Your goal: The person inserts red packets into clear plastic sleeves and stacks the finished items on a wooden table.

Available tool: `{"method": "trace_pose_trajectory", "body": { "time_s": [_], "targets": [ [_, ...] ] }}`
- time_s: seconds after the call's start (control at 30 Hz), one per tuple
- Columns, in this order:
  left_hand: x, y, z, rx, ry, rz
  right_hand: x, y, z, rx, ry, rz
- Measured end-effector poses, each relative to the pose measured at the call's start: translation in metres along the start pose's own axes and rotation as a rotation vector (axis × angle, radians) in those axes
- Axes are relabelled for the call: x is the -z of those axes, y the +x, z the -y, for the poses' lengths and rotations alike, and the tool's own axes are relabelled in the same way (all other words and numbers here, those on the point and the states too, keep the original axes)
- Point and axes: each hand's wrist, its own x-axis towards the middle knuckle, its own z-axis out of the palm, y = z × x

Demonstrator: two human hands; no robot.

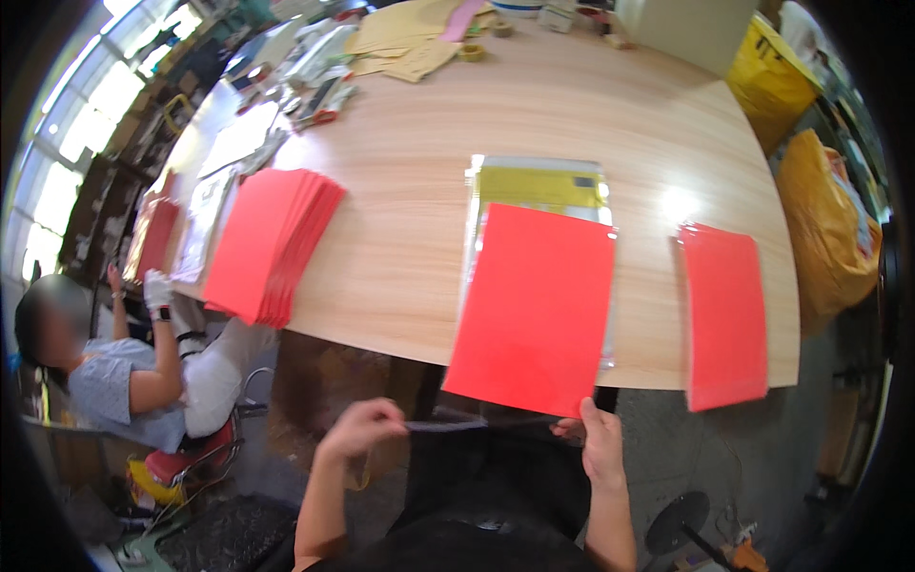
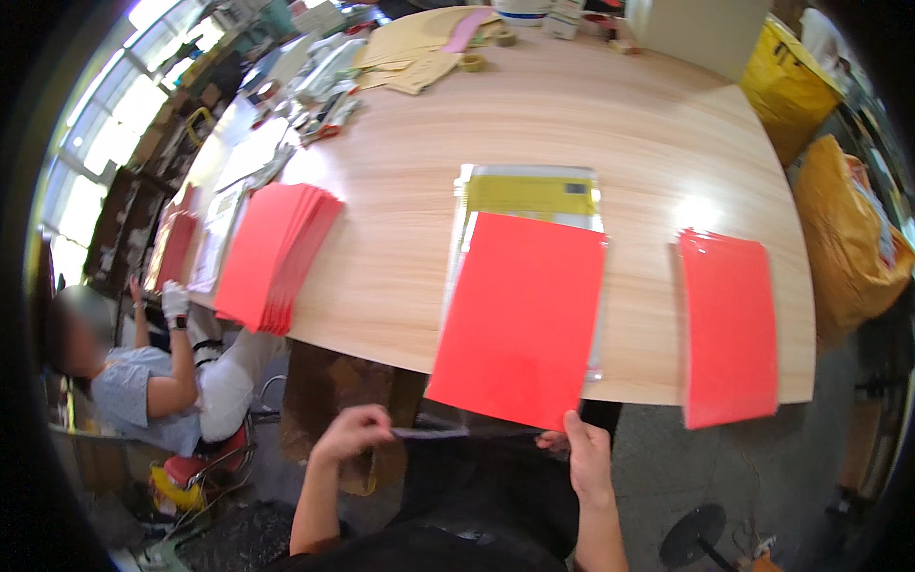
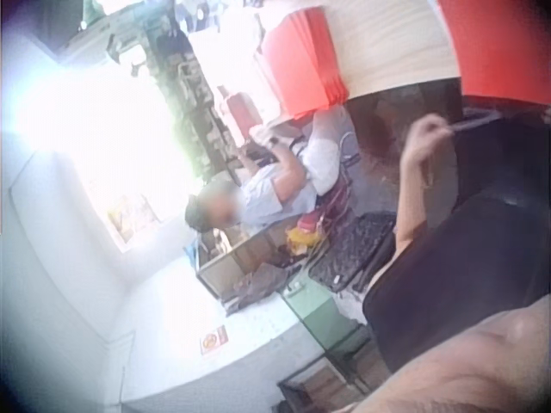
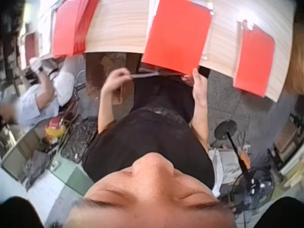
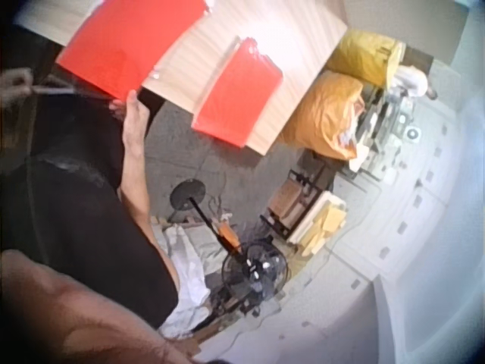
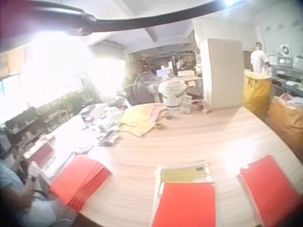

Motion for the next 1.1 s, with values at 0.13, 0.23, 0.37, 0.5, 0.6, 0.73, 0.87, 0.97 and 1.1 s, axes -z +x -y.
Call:
{"method": "trace_pose_trajectory", "body": {
  "time_s": [0.13, 0.23, 0.37, 0.5, 0.6, 0.73, 0.87, 0.97, 1.1],
  "targets": [
    [0.154, -0.094, 0.298, 0.218, -1.101, -1.154, -0.008, -0.001, -0.009, 0.001, 0.068, -0.024],
    [0.116, -0.106, 0.356, 0.845, -0.414, -1.154, -0.007, -0.005, -0.003, 0.051, 0.048, -0.079],
    [0.035, -0.052, 0.269, 0.570, -0.572, -0.734, 0.027, -0.010, -0.009, 0.185, -0.222, -0.235],
    [0.008, -0.013, 0.162, -0.125, 0.536, -0.830, 0.051, -0.006, -0.024, 0.442, -0.728, -0.426],
    [-0.015, 0.013, 0.069, -0.351, 0.366, -0.779, 0.033, -0.017, -0.005, 0.835, -1.256, -0.390],
    [-0.036, 0.035, -0.013, -0.695, 0.377, -0.564, 0.020, -0.017, 0.001, 1.069, -1.339, -0.260],
    [-0.047, 0.052, -0.048, -0.882, 0.588, -0.401, 0.004, -0.018, 0.009, 1.129, -1.282, -0.203],
    [-0.058, 0.062, -0.042, -0.859, 0.350, -0.429, 0.000, -0.020, 0.012, 1.111, -1.174, -0.184],
    [-0.083, 0.054, -0.027, -0.409, -0.348, -0.366, -0.007, -0.024, 0.005, 0.816, -0.679, -0.207]
  ]
}}
